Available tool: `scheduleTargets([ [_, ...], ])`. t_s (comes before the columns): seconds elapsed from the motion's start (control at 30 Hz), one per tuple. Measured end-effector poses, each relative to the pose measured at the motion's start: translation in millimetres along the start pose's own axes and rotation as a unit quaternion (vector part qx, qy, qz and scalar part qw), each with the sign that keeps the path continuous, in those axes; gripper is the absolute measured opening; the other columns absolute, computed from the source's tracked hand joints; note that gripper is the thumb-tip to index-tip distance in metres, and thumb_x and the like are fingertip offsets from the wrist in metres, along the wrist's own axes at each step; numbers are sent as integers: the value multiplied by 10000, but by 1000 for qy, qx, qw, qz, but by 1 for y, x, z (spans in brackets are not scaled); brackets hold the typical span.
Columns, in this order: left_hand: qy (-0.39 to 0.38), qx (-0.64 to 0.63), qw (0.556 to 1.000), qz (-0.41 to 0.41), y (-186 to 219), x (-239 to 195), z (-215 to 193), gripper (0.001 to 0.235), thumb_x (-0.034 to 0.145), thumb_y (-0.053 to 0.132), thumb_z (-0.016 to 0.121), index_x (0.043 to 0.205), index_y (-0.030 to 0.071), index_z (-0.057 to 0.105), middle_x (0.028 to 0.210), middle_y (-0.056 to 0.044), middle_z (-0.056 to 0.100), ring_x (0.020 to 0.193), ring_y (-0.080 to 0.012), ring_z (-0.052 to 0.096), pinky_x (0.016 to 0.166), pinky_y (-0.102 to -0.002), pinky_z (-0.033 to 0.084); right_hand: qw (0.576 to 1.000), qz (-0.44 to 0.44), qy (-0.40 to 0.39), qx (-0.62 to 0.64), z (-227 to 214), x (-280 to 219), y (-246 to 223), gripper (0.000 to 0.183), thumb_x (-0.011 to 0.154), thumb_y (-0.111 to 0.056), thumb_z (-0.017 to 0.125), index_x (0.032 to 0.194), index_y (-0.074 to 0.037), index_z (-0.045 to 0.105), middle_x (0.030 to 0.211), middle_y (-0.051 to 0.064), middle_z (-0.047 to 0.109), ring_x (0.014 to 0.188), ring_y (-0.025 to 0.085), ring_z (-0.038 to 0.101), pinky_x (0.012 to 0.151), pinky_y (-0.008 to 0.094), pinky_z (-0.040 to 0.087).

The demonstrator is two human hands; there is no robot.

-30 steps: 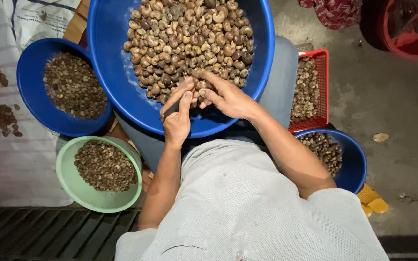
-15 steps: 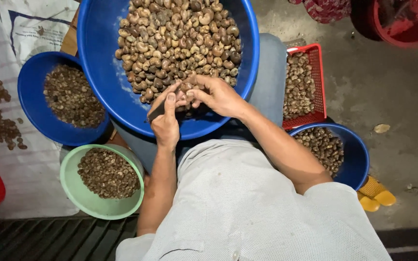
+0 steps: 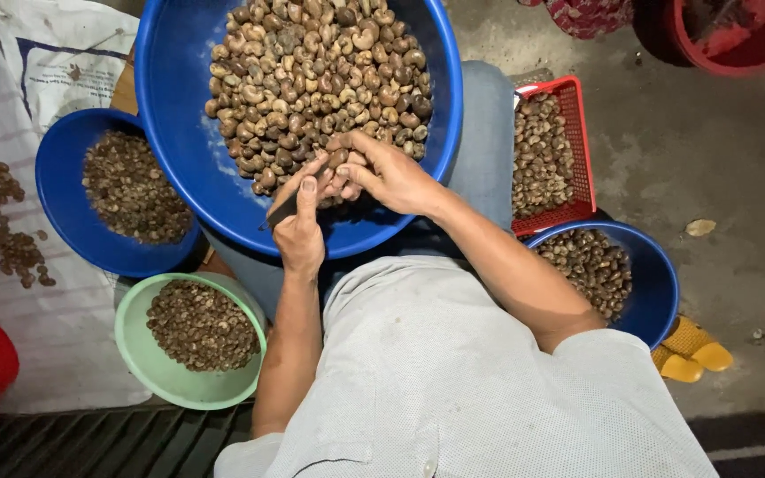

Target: The person sits and uses a small knife to peel the outer skin off raw cashew nuts. They pick up each nut from a large blue basin, scrape the skin, and place the peeled nut into a smaller green basin.

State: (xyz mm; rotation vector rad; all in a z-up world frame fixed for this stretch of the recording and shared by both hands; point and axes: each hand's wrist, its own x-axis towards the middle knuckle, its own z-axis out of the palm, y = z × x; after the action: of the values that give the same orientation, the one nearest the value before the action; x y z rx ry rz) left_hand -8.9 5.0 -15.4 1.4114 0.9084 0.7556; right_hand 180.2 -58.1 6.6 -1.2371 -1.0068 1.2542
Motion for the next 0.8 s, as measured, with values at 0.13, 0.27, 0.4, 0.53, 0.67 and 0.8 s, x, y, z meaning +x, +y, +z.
scheduleTargets([
  [0.13, -9, -1, 1000, 10, 8, 2, 4, 349, 1132, 248, 558, 1302, -35, 673, 1318, -274, 683, 1166, -377, 708, 899, -446, 652, 1000, 14, 17, -13, 0, 0, 10, 264, 1074, -55, 542, 1316, 51, 533, 893, 187, 754, 806, 229, 777, 782, 401, 631],
  [0.27, 6, -4, 1000, 6, -3, 1, -1, 369, 1134, 245, 552, 1321, -58, 651, 1313, -296, 675, 1138, -402, 716, 879, -475, 659, 998, 4, 28, -59, 0, 1, 21, 224, 1041, -68, 623, 1248, 10, 591, 855, 158, 758, 786, 244, 782, 734, 402, 630],
  [0.4, -8, 2, 1000, 26, 0, 1, 1, 352, 1142, 239, 541, 1319, -37, 669, 1303, -283, 682, 1142, -386, 715, 888, -469, 659, 994, 1, 60, -87, 1, 0, 19, 239, 1004, -86, 700, 1213, -2, 620, 862, 180, 741, 785, 310, 769, 729, 446, 610],
  [0.53, 2, -11, 1000, 26, 0, 1, -1, 359, 1138, 244, 547, 1316, -44, 667, 1275, -288, 696, 1118, -381, 726, 878, -458, 660, 994, 11, 59, -87, 4, -1, 10, 230, 1012, -117, 693, 1214, -32, 619, 853, 144, 751, 767, 278, 768, 752, 430, 602],
  [0.67, 0, -18, 999, 32, 3, 1, 1, 331, 1123, 228, 576, 1297, -33, 680, 1198, -271, 730, 1075, -332, 741, 867, -440, 659, 992, 11, 63, -107, 6, -3, 5, 257, 1011, -132, 697, 1235, -26, 627, 912, 202, 716, 816, 365, 758, 759, 495, 587],
  [0.8, -1, -32, 999, 24, 3, 0, 0, 332, 1120, 219, 579, 1299, -40, 681, 1228, -276, 722, 1110, -341, 734, 903, -445, 655, 995, 16, 73, -66, 8, 0, 9, 205, 1015, -155, 701, 1183, -54, 640, 808, 112, 744, 735, 249, 768, 749, 361, 595],
])
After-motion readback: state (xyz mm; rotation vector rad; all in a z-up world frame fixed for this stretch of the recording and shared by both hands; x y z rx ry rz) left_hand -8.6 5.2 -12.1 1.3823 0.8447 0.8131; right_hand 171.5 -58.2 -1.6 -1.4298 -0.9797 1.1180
